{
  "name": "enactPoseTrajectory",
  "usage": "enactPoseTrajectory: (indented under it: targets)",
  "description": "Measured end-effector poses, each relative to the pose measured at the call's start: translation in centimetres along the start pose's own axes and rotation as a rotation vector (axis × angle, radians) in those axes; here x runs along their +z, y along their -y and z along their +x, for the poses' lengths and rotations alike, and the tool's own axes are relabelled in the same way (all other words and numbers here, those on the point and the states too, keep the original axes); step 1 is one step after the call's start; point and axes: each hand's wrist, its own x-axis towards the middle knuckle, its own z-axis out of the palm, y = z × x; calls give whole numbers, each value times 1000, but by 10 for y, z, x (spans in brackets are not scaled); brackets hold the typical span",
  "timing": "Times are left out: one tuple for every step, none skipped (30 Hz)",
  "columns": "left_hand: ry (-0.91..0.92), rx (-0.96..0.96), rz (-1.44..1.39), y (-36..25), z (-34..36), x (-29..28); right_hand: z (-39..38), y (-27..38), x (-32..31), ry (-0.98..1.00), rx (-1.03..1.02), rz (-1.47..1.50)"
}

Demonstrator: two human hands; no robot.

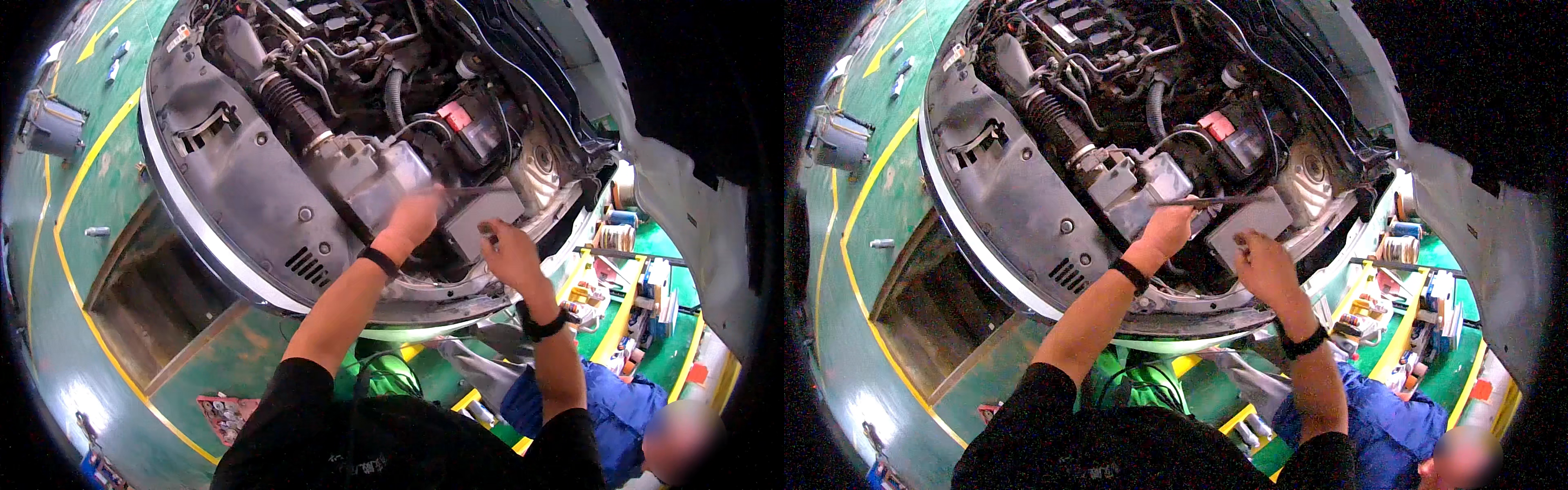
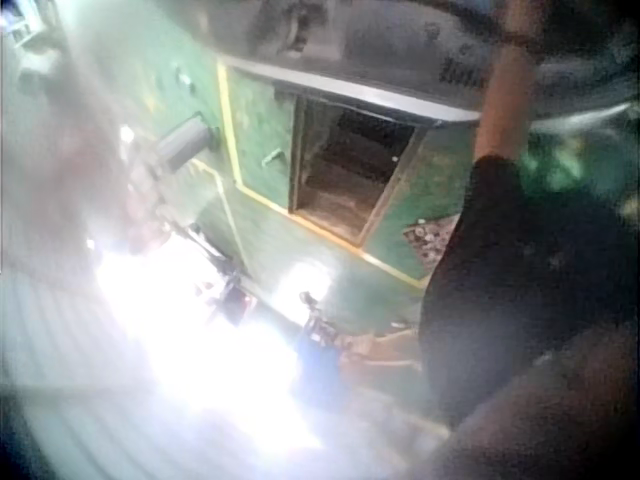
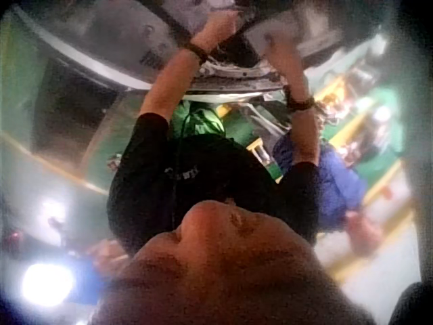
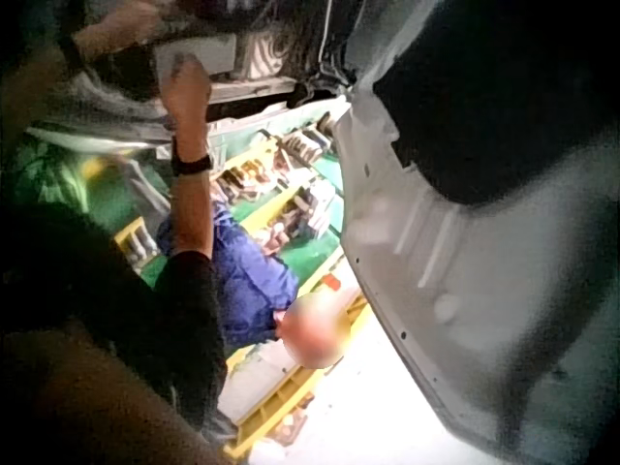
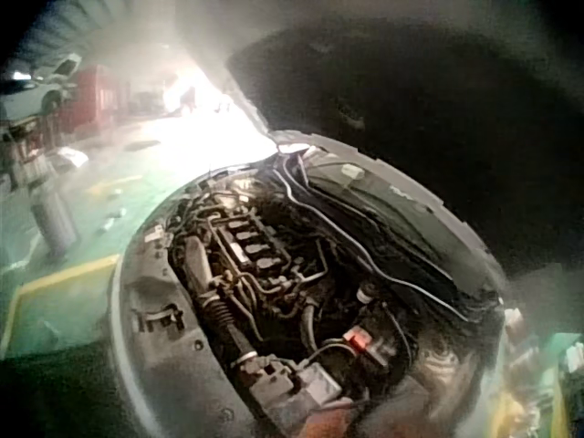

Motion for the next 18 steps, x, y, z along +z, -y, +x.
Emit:
enactPoseTrajectory:
  targets:
    - [-9, -10, -2, -7, 1, -7, -1, -9, 12, -74, 37, 158]
    - [-19, -12, -3, -10, 4, -10, 3, -10, 25, -160, 54, 232]
    - [-47, -30, 52, -7, 4, -6, 8, -6, 44, -246, 71, 306]
    - [-45, -41, 84, -4, 6, -8, 15, 3, 61, -328, 85, 390]
    - [-36, -51, 113, -4, 8, -9, 21, 17, 67, -346, 129, 394]
    - [-30, -65, 154, -2, 8, -13, 32, 35, 71, -358, 165, 408]
    - [-24, -46, 177, -6, 8, -18, 40, 46, 74, -374, 209, 417]
    - [-32, 57, 127, -16, 12, -25, 45, 45, 83, -444, 173, 426]
    - [-39, 160, 75, -26, 16, -32, 50, 41, 94, -514, 139, 434]
    - [-52, 254, 28, -29, 17, -37, 54, 41, 101, -575, 97, 444]
    - [-107, 332, -22, -28, 15, -36, 57, 43, 103, -614, 81, 375]
    - [-32, 285, -54, -26, 13, -35, 60, 39, 105, -621, 84, 370]
    - [35, 233, -89, -22, 9, -33, 63, 34, 108, -623, 84, 360]
    - [103, 182, -125, -18, 6, -31, 64, 30, 110, -624, 84, 349]
    - [180, 82, -1, -13, 5, -29, 62, 28, 113, -597, 99, 417]
    - [164, 55, 32, -8, 3, -25, 62, 28, 110, -610, 87, 404]
    - [147, 28, 65, -3, 2, -20, 62, 30, 106, -622, 75, 392]
    - [131, 0, 99, 2, 1, -16, 62, 31, 104, -634, 63, 381]
